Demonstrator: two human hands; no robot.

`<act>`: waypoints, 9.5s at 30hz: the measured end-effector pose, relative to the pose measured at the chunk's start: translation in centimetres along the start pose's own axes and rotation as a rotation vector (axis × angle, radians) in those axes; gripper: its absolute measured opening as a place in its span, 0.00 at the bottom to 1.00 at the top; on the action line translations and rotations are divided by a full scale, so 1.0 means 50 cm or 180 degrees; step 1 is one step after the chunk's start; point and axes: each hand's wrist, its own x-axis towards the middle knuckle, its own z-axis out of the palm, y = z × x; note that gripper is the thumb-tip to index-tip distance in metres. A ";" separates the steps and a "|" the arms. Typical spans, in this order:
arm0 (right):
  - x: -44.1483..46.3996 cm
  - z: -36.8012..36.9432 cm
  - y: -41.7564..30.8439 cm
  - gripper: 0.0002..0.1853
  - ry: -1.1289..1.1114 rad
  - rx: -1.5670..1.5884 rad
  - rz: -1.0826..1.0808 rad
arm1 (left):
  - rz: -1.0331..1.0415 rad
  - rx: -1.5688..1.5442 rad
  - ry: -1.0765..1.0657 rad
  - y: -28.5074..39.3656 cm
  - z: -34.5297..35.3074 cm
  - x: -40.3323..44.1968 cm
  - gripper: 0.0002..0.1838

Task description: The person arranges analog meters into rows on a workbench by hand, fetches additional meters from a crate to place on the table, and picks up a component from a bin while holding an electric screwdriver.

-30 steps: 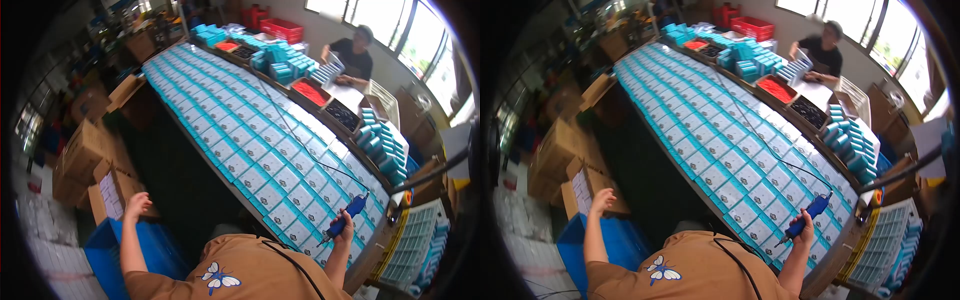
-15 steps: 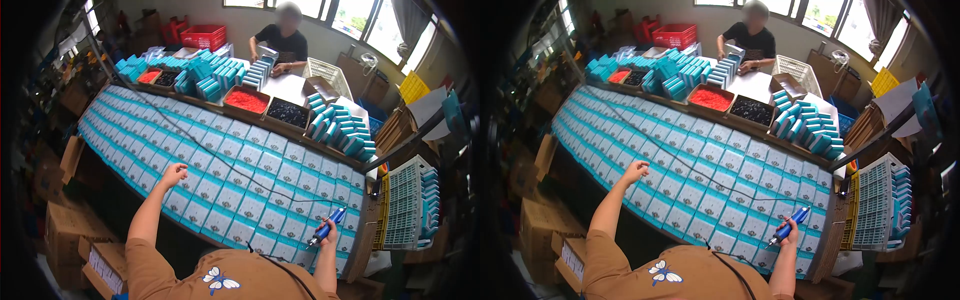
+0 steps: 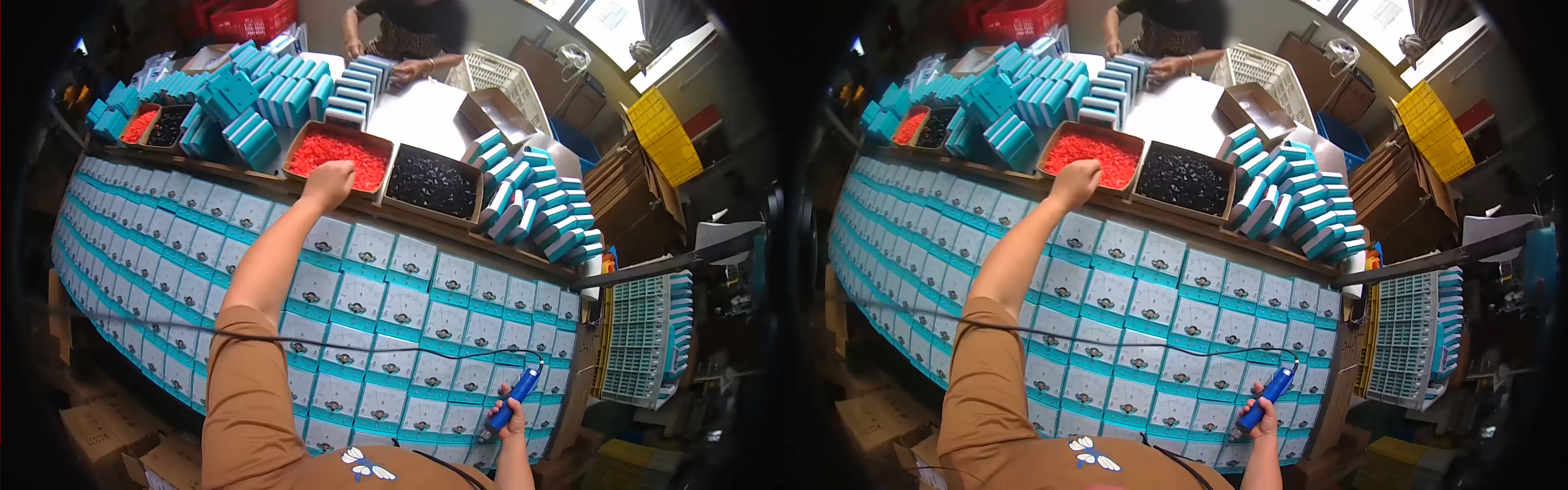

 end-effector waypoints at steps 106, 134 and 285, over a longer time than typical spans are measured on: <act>-0.073 0.262 -0.210 0.29 -0.2113 0.0437 -0.1506 | -0.4039 -0.5713 -0.1491 0.861 0.095 -0.570 0.09; 0.341 0.623 -0.088 0.28 -0.2999 -0.0910 -0.2104 | -0.3514 -0.6478 -0.1130 0.627 0.136 -0.581 0.12; 0.119 0.201 -0.363 0.23 -0.2884 0.0875 -0.1369 | -0.3789 -0.5874 -0.2297 0.871 0.257 -0.405 0.11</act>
